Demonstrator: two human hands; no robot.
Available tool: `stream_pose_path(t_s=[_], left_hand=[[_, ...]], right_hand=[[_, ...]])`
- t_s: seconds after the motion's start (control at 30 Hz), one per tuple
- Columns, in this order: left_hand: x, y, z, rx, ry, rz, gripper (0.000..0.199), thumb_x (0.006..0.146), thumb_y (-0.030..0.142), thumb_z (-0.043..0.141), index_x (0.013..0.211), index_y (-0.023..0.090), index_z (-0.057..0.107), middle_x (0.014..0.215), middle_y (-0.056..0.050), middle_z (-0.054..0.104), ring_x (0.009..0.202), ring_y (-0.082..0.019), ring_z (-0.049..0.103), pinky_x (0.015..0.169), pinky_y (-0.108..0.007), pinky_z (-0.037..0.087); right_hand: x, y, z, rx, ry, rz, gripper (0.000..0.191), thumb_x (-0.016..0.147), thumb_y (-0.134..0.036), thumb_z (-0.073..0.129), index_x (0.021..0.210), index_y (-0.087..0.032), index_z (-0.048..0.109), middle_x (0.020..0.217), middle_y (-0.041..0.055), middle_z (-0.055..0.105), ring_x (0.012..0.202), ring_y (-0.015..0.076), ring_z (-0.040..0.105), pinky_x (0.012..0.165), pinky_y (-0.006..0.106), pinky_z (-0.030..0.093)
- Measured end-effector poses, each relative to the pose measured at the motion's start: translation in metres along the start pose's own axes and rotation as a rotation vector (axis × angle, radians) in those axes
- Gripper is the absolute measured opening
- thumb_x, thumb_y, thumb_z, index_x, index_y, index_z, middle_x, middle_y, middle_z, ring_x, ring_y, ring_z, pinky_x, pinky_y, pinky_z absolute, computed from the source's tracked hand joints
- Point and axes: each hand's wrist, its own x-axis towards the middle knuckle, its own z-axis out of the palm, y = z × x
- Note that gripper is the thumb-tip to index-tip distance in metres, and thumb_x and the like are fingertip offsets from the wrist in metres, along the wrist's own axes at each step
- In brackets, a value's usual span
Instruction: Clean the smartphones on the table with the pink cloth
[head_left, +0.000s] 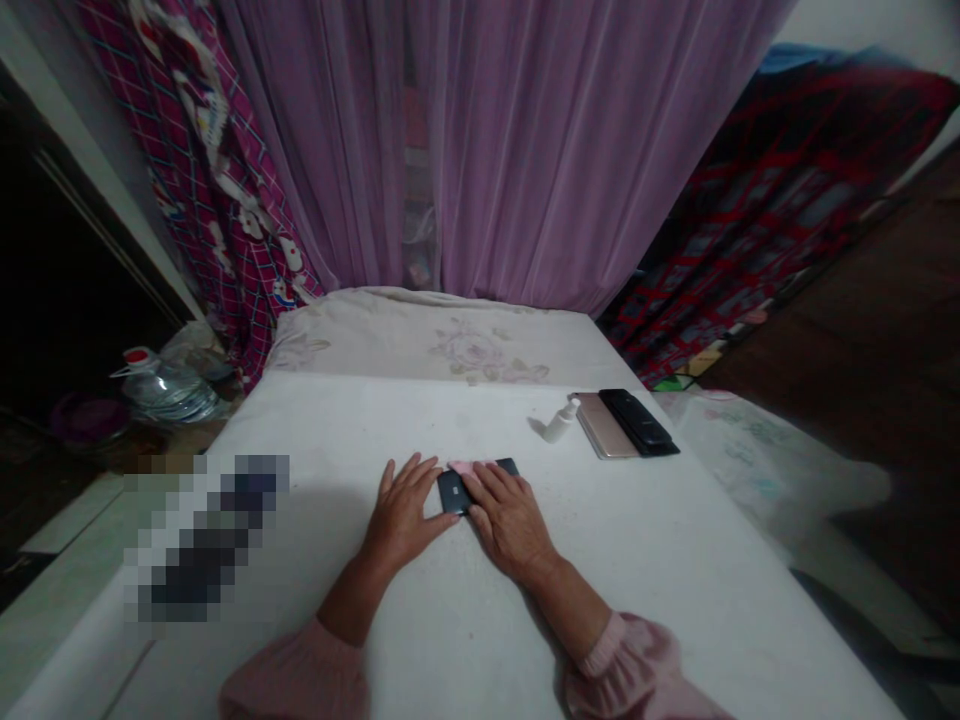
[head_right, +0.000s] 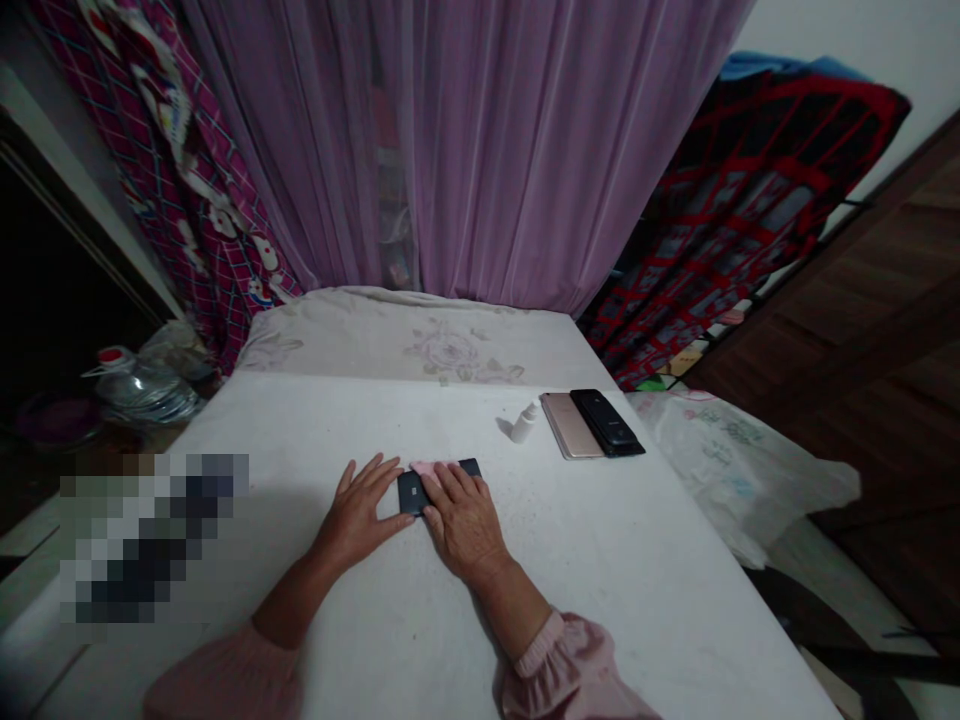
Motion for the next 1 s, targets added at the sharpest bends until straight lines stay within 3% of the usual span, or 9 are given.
stream_pose_path(t_s=[0.27, 0.37, 0.6, 0.73, 0.87, 1.0], left_hand=[[0.000, 0.002, -0.002, -0.003, -0.034, -0.015, 0.055, 0.077, 0.045, 0.069, 0.125, 0.023, 0.055, 0.138, -0.010, 0.054, 0.135, -0.030, 0.039, 0.114, -0.056, 0.016], [0.001, 0.002, -0.003, -0.012, -0.045, -0.023, 0.056, 0.076, 0.046, 0.070, 0.125, 0.024, 0.055, 0.138, -0.009, 0.053, 0.135, -0.030, 0.038, 0.114, -0.057, 0.015], [0.001, 0.004, -0.005, -0.006, -0.036, -0.028, 0.052, 0.078, 0.036, 0.068, 0.127, 0.025, 0.053, 0.138, -0.008, 0.054, 0.135, -0.029, 0.039, 0.114, -0.056, 0.017], [0.002, 0.004, -0.005, 0.004, -0.043, -0.029, 0.054, 0.076, 0.041, 0.071, 0.125, 0.025, 0.055, 0.138, -0.009, 0.054, 0.135, -0.030, 0.038, 0.113, -0.057, 0.017], [0.003, 0.005, -0.006, 0.000, -0.048, -0.035, 0.055, 0.073, 0.045, 0.073, 0.122, 0.024, 0.057, 0.138, -0.009, 0.054, 0.135, -0.031, 0.038, 0.113, -0.059, 0.017], [0.003, 0.005, -0.006, -0.004, -0.045, -0.036, 0.054, 0.074, 0.045, 0.072, 0.122, 0.025, 0.057, 0.138, -0.009, 0.054, 0.135, -0.031, 0.038, 0.112, -0.059, 0.017]], right_hand=[[-0.009, 0.018, 0.005, -0.055, 0.050, 0.150, 0.042, 0.097, -0.026, 0.036, 0.134, -0.015, 0.051, 0.136, 0.0112, 0.054, 0.127, 0.0259, 0.046, 0.099, 0.044, 0.036], [-0.009, 0.013, 0.012, -0.064, 0.104, 0.209, 0.043, 0.096, -0.025, 0.036, 0.134, -0.011, 0.051, 0.137, 0.0147, 0.053, 0.129, 0.0278, 0.044, 0.104, 0.048, 0.033], [0.006, -0.027, 0.011, 0.095, 0.010, 0.028, 0.046, 0.095, -0.025, 0.039, 0.138, -0.012, 0.046, 0.141, 0.0111, 0.049, 0.134, 0.0259, 0.039, 0.111, 0.048, 0.026], [0.000, -0.009, 0.006, 0.093, -0.010, 0.013, 0.043, 0.096, -0.026, 0.039, 0.138, -0.017, 0.047, 0.141, 0.0093, 0.050, 0.134, 0.0250, 0.040, 0.113, 0.052, 0.022], [-0.011, 0.022, 0.009, -0.003, 0.089, 0.182, 0.043, 0.097, -0.026, 0.036, 0.137, -0.018, 0.048, 0.139, 0.0107, 0.052, 0.131, 0.0265, 0.043, 0.112, 0.055, 0.021], [-0.005, 0.012, 0.014, 0.007, 0.116, 0.232, 0.045, 0.096, -0.025, 0.035, 0.140, -0.016, 0.045, 0.140, 0.0130, 0.050, 0.132, 0.0277, 0.041, 0.111, 0.055, 0.023]])
